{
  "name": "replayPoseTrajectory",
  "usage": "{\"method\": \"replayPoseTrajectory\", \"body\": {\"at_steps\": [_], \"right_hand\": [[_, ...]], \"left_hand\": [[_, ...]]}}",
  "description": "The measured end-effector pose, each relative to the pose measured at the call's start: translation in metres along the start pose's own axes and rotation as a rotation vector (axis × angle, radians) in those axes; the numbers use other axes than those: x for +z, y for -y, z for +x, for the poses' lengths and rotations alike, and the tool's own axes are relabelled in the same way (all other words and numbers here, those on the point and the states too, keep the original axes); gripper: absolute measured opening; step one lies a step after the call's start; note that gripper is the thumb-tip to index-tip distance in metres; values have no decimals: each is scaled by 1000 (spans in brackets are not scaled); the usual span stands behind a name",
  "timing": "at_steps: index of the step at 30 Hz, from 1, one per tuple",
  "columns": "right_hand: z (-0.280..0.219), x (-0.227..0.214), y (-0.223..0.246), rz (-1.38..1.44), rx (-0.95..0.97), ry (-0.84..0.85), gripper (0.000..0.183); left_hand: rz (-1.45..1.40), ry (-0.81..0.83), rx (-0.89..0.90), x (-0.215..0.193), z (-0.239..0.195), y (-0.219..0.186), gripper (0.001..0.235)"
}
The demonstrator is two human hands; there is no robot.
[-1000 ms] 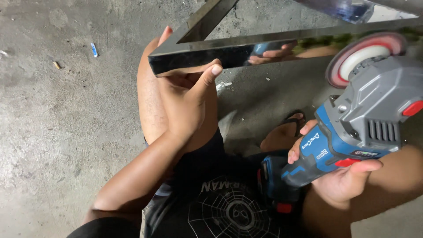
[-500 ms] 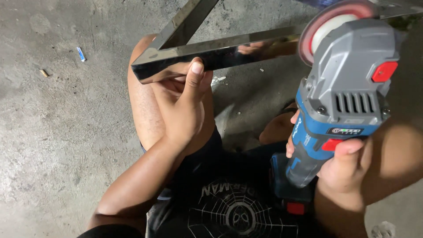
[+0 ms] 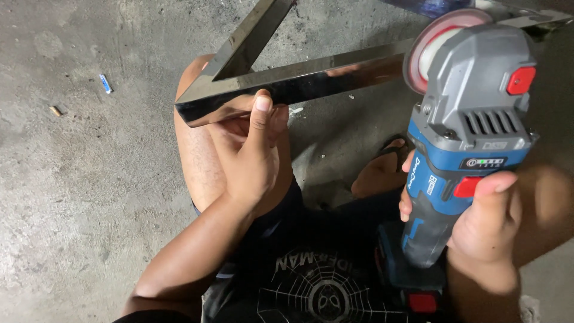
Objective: Polishing the edges of a metal frame using a cordless angle grinder
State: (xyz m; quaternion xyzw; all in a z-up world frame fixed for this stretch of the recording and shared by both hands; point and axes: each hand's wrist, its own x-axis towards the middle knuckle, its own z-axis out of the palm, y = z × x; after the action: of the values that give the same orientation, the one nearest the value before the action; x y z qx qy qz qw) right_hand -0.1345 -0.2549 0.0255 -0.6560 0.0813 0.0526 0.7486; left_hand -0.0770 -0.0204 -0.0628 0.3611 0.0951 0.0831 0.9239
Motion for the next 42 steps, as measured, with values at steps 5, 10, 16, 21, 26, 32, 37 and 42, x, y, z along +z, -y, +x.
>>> {"method": "replayPoseTrajectory", "body": {"at_steps": [5, 10, 16, 21, 26, 32, 37, 42], "right_hand": [[7, -10, 6, -43, -5, 41, 67], [12, -9, 14, -256, 26, 19, 59], [19, -7, 19, -189, 77, 129, 57], [26, -7, 40, -370, 160, 186, 68], [34, -29, 40, -305, 142, 93, 74], [42, -39, 40, -314, 202, 120, 87], [33, 0, 55, -445, 169, 110, 60], [38, 9, 54, -418, 247, 161, 68]], "left_hand": [[-18, 6, 9, 0, 1, 0, 21], [-22, 31, -12, 2, 2, -5, 16], [-69, 19, -19, 2, 1, -6, 12], [-56, 26, -15, -2, 2, -3, 12], [-45, 68, -8, -1, 3, -8, 11], [-5, 111, 12, 2, 3, -11, 8], [-54, 102, -3, 3, 2, -12, 7], [-99, 150, 19, 3, 2, -12, 4]]}}
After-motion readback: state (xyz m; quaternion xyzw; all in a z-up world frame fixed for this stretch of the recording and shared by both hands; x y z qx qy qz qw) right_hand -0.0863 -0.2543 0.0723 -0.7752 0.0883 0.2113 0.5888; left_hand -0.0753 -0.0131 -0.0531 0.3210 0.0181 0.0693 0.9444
